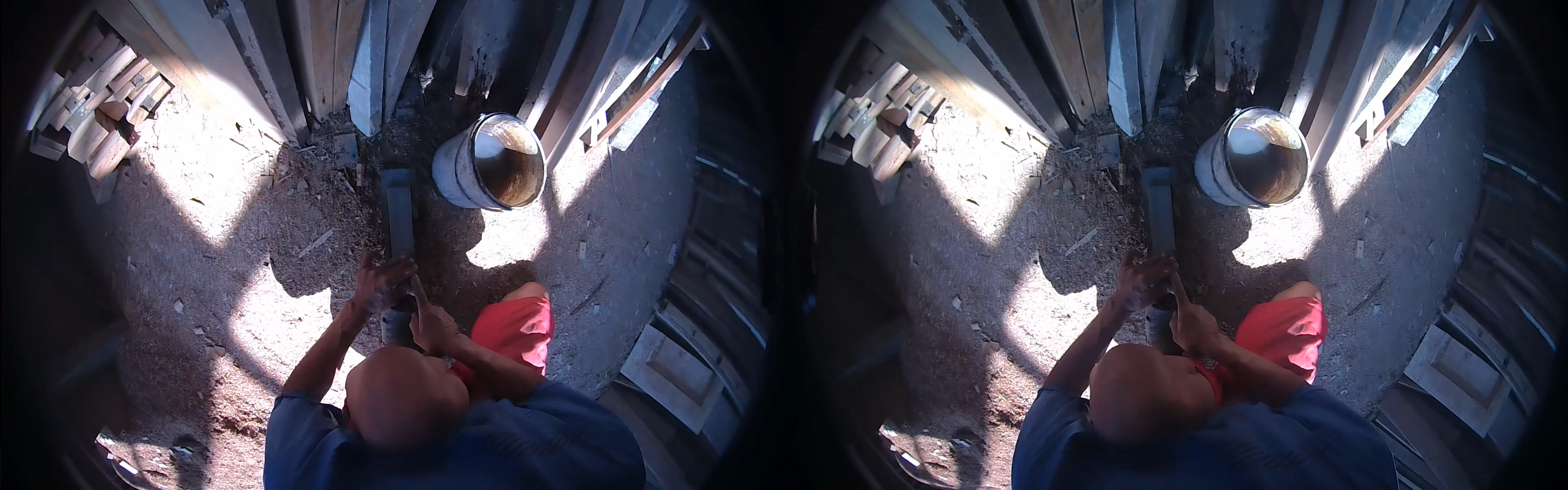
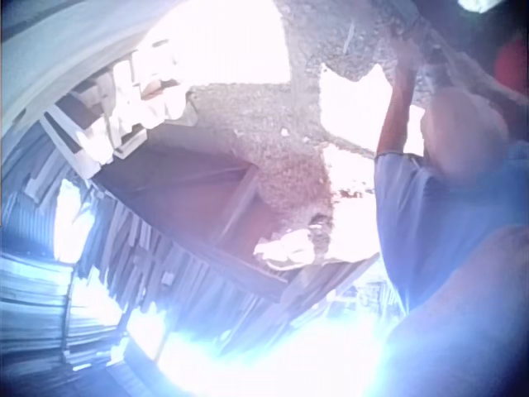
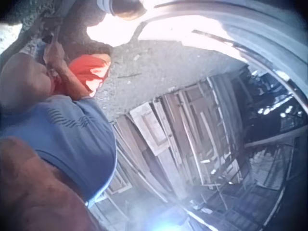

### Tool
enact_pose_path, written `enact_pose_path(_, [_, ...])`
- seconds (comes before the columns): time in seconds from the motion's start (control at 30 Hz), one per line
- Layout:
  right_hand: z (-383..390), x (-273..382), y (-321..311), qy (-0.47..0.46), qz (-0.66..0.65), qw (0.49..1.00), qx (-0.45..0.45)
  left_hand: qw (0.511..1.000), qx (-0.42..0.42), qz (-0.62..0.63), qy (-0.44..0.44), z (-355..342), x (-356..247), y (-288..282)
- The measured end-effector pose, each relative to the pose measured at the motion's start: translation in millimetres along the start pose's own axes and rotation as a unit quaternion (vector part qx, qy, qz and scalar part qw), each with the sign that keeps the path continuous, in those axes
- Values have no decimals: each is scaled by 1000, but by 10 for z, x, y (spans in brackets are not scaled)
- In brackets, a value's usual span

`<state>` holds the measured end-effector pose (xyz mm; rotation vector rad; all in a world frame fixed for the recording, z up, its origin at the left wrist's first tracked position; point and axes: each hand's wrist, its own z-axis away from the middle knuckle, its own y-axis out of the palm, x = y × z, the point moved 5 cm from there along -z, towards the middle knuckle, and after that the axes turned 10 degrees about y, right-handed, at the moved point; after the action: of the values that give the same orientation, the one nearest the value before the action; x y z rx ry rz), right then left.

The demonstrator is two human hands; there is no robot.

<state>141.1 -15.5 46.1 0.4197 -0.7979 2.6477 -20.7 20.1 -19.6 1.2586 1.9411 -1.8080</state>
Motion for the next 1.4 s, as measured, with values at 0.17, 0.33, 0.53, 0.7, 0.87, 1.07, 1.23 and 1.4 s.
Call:
enact_pose_path(0.17, [-1016, 658, -832, -73, -40, 997, -6, 998, -49, 22, -23, -1047, 723, -570])
enact_pose_path(0.33, [-527, 684, -794, 2, -58, 988, 146, 997, -26, 65, -40, -639, 465, -541])
enact_pose_path(0.53, [-171, 259, -225, -6, -17, 1000, 1, 997, -20, -75, 2, -121, 109, -34])
enact_pose_path(0.7, [-961, 918, -1089, -16, -109, 988, 105, 977, 51, 169, -116, -1062, 912, -518])
enact_pose_path(0.87, [-277, 231, -255, -86, -18, 996, 23, 998, -37, 47, -33, -148, 155, -212])
enact_pose_path(1.07, [-668, 596, -498, -102, -5, 991, -82, 998, -56, -22, -2, -613, 624, -396])
enact_pose_path(1.23, [-668, 1076, -1078, -8, -122, 986, 117, 980, 57, 144, -124, -993, 729, -744])
enact_pose_path(1.4, [-96, 80, -5, -19, -15, 999, 29, 998, -36, 50, 1, 109, -168, -78])
